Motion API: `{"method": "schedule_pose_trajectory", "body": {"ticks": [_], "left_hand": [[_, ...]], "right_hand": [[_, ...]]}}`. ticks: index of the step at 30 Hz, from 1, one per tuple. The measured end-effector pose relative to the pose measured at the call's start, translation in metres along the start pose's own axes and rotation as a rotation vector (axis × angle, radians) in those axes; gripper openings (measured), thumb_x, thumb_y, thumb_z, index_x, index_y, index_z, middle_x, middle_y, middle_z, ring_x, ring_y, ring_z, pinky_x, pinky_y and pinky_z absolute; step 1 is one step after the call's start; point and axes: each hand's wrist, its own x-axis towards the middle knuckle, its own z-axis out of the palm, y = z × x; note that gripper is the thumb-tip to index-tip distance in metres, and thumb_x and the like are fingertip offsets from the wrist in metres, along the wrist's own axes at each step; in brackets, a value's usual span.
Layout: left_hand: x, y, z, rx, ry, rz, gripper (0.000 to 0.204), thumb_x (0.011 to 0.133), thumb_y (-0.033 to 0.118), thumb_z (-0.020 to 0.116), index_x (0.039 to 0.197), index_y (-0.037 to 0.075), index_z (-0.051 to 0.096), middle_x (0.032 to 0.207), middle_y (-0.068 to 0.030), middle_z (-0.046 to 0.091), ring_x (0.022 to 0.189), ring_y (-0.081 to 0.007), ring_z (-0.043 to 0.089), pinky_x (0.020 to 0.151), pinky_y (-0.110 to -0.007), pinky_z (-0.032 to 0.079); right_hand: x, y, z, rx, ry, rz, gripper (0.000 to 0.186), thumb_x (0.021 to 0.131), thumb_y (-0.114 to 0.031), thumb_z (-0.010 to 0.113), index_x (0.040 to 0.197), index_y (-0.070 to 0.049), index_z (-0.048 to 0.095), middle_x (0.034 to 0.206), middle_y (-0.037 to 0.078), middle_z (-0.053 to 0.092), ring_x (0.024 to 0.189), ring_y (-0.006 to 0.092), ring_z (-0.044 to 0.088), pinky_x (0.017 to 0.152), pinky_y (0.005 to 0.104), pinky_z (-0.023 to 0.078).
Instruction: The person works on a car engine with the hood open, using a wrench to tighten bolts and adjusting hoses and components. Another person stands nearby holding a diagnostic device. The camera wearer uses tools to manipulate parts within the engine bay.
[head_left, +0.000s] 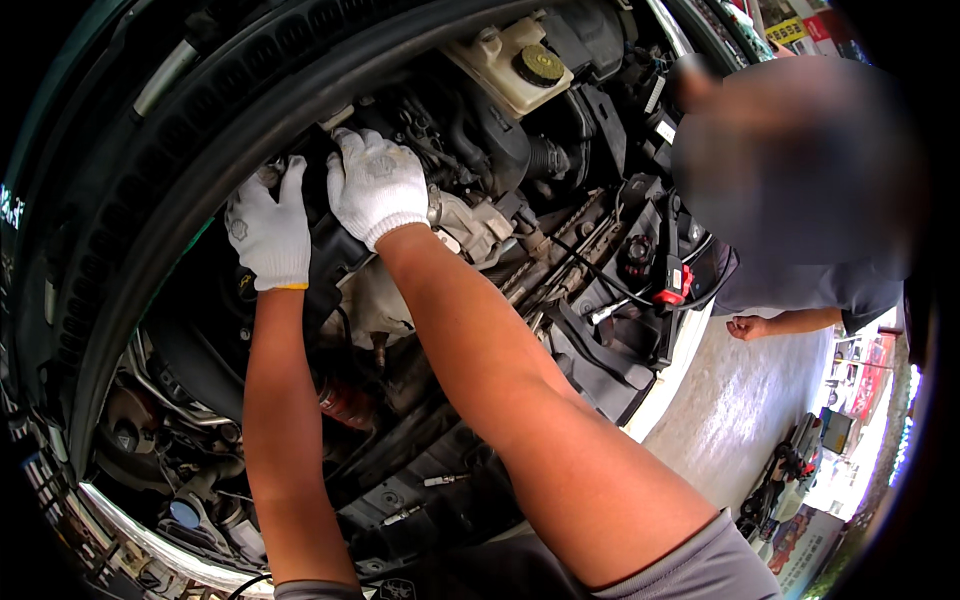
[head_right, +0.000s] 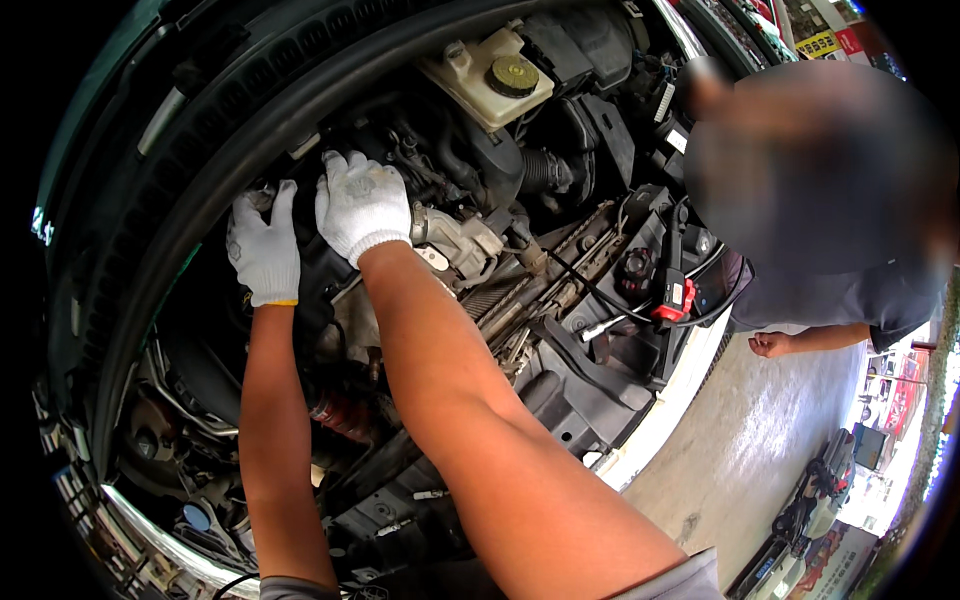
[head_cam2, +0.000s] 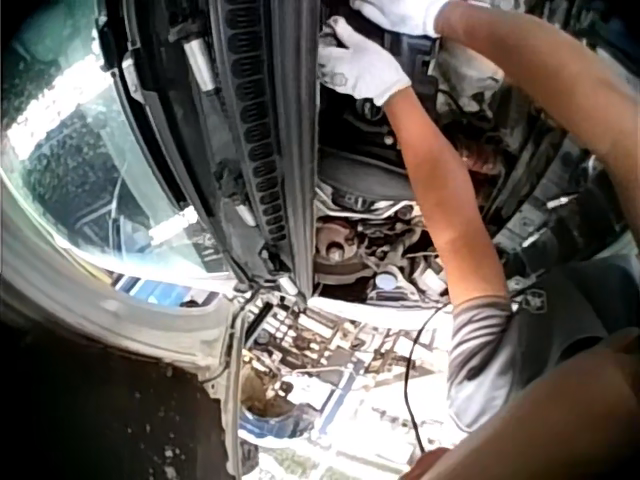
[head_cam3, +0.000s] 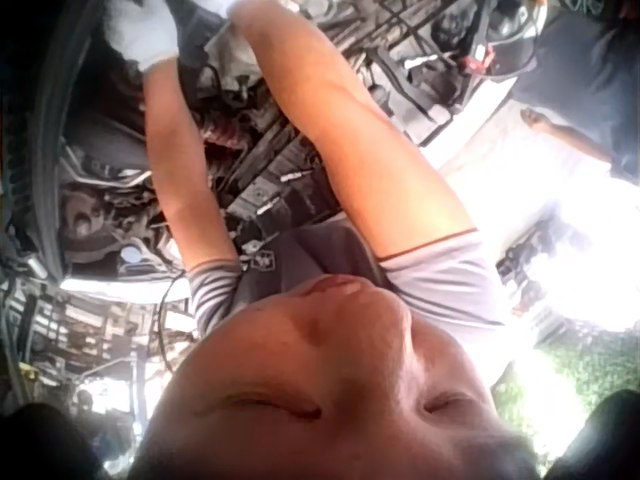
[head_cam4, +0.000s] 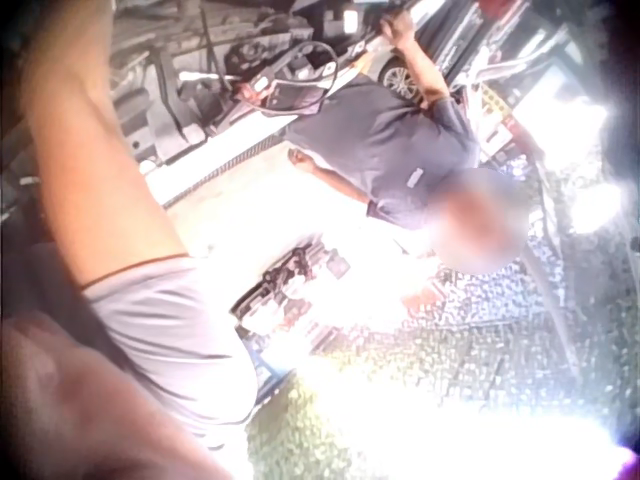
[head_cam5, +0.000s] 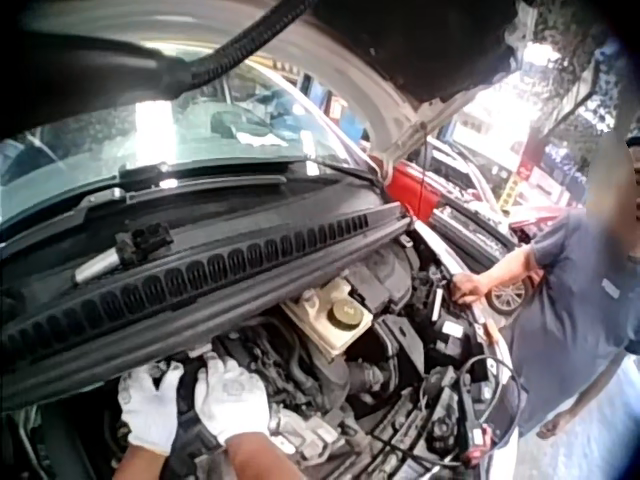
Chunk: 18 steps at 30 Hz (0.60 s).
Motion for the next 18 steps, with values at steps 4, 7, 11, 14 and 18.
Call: {"method": "schedule_pose_trajectory", "body": {"ticks": [4,7,11,14,18], "left_hand": [[-0.001,-0.007,0.004,-0.016,0.064,0.177,0.042,0.102,0.038,0.068,0.122,0.002,0.070,0.121,-0.0151,0.075,0.113,-0.0325,0.070,0.101,-0.044,0.051],[-0.001,-0.015,0.007,-0.083,0.006,0.171,0.041,0.104,0.037,0.066,0.124,0.002,0.070,0.122,-0.0132,0.076,0.115,-0.0325,0.070,0.103,-0.044,0.051],[-0.002,-0.003,0.002,-0.105,0.007,0.014,0.045,0.101,0.042,0.069,0.120,0.001,0.072,0.116,-0.0142,0.077,0.113,-0.0327,0.070,0.102,-0.043,0.051],[-0.001,0.007,-0.010,-0.089,-0.024,-0.036,0.051,0.099,0.047,0.070,0.116,-0.001,0.071,0.117,-0.0174,0.075,0.114,-0.0347,0.069,0.101,-0.044,0.051],[0.001,-0.022,0.011,0.067,0.042,0.264,0.046,0.104,0.043,0.063,0.117,0.000,0.069,0.117,-0.0181,0.074,0.114,-0.0363,0.067,0.100,-0.046,0.051]], "right_hand": [[-0.001,-0.002,-0.003,0.005,0.006,-0.003,0.039,0.104,-0.032,0.052,0.129,-0.005,0.065,0.113,0.019,0.070,0.104,0.0345,0.070,0.093,0.0465,0.052],[0.000,0.000,-0.003,0.030,-0.001,0.004,0.040,0.103,-0.033,0.052,0.128,-0.004,0.066,0.118,0.019,0.070,0.106,0.0358,0.069,0.095,0.0474,0.053],[-0.002,0.000,-0.002,0.046,0.003,0.000,0.041,0.103,-0.033,0.052,0.127,-0.003,0.066,0.120,0.019,0.070,0.108,0.0367,0.069,0.095,0.0478,0.053],[-0.001,-0.001,-0.005,0.037,-0.025,0.007,0.040,0.103,-0.033,0.052,0.126,-0.003,0.066,0.120,0.020,0.070,0.107,0.0374,0.069,0.095,0.0481,0.054],[0.000,-0.001,-0.005,0.037,-0.032,0.012,0.041,0.103,-0.032,0.052,0.130,-0.004,0.065,0.116,0.019,0.070,0.106,0.0352,0.069,0.095,0.0467,0.052]]}}
